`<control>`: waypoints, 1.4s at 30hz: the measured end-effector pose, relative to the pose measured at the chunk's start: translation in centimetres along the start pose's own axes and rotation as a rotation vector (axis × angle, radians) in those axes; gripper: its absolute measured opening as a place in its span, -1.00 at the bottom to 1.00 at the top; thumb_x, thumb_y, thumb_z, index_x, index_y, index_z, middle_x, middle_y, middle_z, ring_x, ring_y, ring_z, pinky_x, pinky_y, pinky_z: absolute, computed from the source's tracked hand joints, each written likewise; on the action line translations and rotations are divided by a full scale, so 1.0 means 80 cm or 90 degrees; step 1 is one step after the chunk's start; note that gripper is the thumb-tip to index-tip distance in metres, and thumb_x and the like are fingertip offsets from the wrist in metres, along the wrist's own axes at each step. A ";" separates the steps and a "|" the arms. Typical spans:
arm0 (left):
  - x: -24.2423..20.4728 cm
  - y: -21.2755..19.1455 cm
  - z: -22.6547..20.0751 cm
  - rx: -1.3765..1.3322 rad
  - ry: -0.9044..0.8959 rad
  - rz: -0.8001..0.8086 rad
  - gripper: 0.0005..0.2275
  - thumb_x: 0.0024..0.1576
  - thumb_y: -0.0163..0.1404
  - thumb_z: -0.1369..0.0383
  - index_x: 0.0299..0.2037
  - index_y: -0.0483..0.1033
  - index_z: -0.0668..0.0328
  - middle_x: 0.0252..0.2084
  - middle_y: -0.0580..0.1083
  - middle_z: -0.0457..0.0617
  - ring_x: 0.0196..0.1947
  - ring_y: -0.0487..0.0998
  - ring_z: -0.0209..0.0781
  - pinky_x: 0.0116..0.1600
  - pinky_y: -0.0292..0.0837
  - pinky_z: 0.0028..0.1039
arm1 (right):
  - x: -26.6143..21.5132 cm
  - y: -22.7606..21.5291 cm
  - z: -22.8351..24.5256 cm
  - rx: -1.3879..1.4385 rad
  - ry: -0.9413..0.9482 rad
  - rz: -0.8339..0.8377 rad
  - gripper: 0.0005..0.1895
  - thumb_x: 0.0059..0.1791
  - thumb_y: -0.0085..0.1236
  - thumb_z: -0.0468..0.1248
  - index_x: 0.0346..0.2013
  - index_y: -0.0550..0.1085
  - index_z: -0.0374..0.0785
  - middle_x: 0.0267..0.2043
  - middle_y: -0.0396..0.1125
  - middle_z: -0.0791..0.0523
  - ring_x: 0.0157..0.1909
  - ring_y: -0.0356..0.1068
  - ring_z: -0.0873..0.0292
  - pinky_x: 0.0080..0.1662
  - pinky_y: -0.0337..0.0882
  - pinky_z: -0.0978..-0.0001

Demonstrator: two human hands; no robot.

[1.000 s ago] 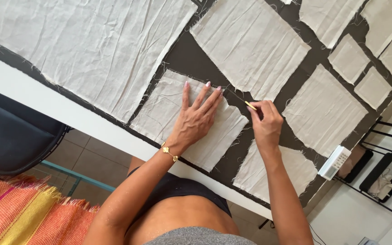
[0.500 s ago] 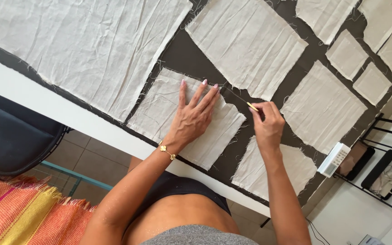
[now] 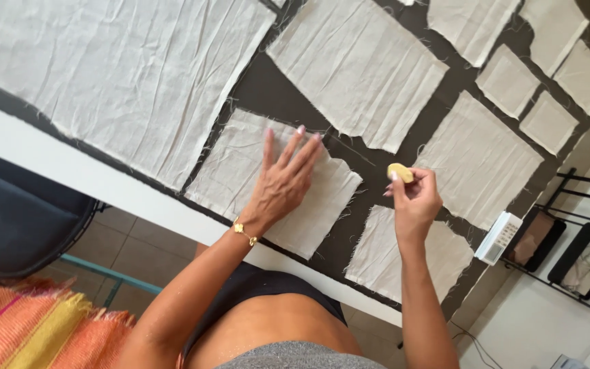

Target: The person marks the edges of several white fabric pieces laid out on a dark surface using a small yellow tool. The person systematically traces the perimeter of each piece, moving from one to the next across the table.

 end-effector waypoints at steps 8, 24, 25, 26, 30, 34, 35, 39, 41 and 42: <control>0.023 0.055 -0.070 -0.075 0.150 0.009 -0.51 0.22 -0.03 0.45 0.43 0.44 0.07 0.49 0.37 -0.07 0.58 0.27 0.03 0.66 -0.05 0.26 | -0.005 0.038 -0.012 0.025 0.087 0.003 -0.70 0.16 0.20 -0.39 0.15 0.35 -0.39 -0.23 0.51 -0.11 -0.40 0.53 0.15 -0.38 0.56 0.39; 0.037 0.036 -0.070 -0.091 0.164 0.044 -0.60 0.35 -0.05 0.38 0.41 0.45 0.13 0.51 0.36 -0.01 0.57 0.27 0.04 0.65 -0.03 0.17 | -0.013 0.045 -0.002 -0.088 0.008 0.009 -0.72 0.18 0.20 -0.30 0.13 0.36 -0.31 -0.23 0.57 -0.17 -0.25 0.60 -0.10 -0.30 0.52 0.17; 0.037 0.035 -0.070 -0.091 0.164 0.045 -0.60 0.35 -0.05 0.38 0.41 0.45 0.13 0.51 0.36 -0.01 0.57 0.27 0.04 0.65 -0.03 0.17 | -0.014 0.044 -0.002 -0.087 0.009 0.009 -0.72 0.18 0.20 -0.30 0.13 0.36 -0.31 -0.23 0.57 -0.17 -0.25 0.60 -0.10 -0.30 0.52 0.17; 0.037 0.034 -0.071 -0.095 0.162 0.049 -0.61 0.36 -0.06 0.38 0.40 0.46 0.14 0.51 0.36 0.00 0.58 0.26 0.04 0.65 -0.04 0.17 | -0.014 0.044 -0.002 -0.079 0.012 0.013 -0.73 0.19 0.19 -0.33 0.13 0.36 -0.33 -0.23 0.56 -0.19 -0.26 0.59 -0.10 -0.30 0.52 0.18; 0.037 0.034 -0.071 -0.101 0.157 0.050 -0.61 0.37 -0.06 0.37 0.41 0.45 0.15 0.52 0.35 0.00 0.58 0.25 0.05 0.65 -0.04 0.19 | -0.030 0.041 0.008 -0.063 0.022 0.037 -0.71 0.16 0.19 -0.37 0.13 0.37 -0.36 -0.25 0.56 -0.20 -0.26 0.59 -0.13 -0.30 0.51 0.14; 0.034 0.040 -0.070 -0.095 0.160 0.040 -0.61 0.36 -0.05 0.36 0.41 0.45 0.15 0.52 0.35 0.00 0.58 0.25 0.04 0.65 -0.04 0.18 | -0.044 0.040 -0.006 -0.072 0.040 0.062 -0.72 0.17 0.18 -0.31 0.12 0.37 -0.31 -0.24 0.58 -0.17 -0.26 0.61 -0.08 -0.28 0.55 0.23; 0.034 0.041 -0.070 -0.095 0.161 0.036 -0.61 0.36 -0.06 0.36 0.41 0.45 0.15 0.52 0.35 0.00 0.58 0.26 0.04 0.65 -0.04 0.18 | -0.043 0.041 -0.004 -0.070 0.039 0.063 -0.73 0.18 0.17 -0.32 0.12 0.36 -0.32 -0.23 0.57 -0.19 -0.25 0.61 -0.10 -0.29 0.55 0.22; 0.034 0.041 -0.071 -0.095 0.158 0.026 -0.61 0.38 -0.05 0.33 0.41 0.45 0.15 0.51 0.35 0.00 0.57 0.27 0.05 0.64 -0.03 0.17 | -0.052 0.042 -0.011 -0.073 0.040 0.082 -0.72 0.17 0.17 -0.34 0.14 0.35 -0.34 -0.23 0.56 -0.21 -0.24 0.61 -0.12 -0.31 0.55 0.20; 0.033 0.043 -0.070 -0.090 0.158 0.024 -0.60 0.38 -0.02 0.30 0.41 0.44 0.14 0.52 0.35 -0.01 0.57 0.26 0.04 0.65 -0.03 0.17 | -0.061 0.040 -0.005 -0.067 0.044 0.097 -0.72 0.16 0.17 -0.38 0.13 0.36 -0.37 -0.23 0.56 -0.23 -0.25 0.61 -0.15 -0.31 0.57 0.19; 0.033 0.045 -0.069 -0.084 0.160 0.022 -0.59 0.37 0.00 0.26 0.41 0.44 0.13 0.52 0.35 -0.02 0.58 0.26 0.03 0.65 -0.04 0.17 | -0.065 0.040 -0.002 -0.061 0.047 0.112 -0.73 0.15 0.17 -0.41 0.12 0.36 -0.39 -0.24 0.56 -0.25 -0.25 0.61 -0.17 -0.31 0.58 0.18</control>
Point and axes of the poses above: each hand's wrist, its own x-axis towards the middle knuckle, its own y-axis out of the palm, z = x × y, the point moved 3 cm from there along x, towards the middle knuckle
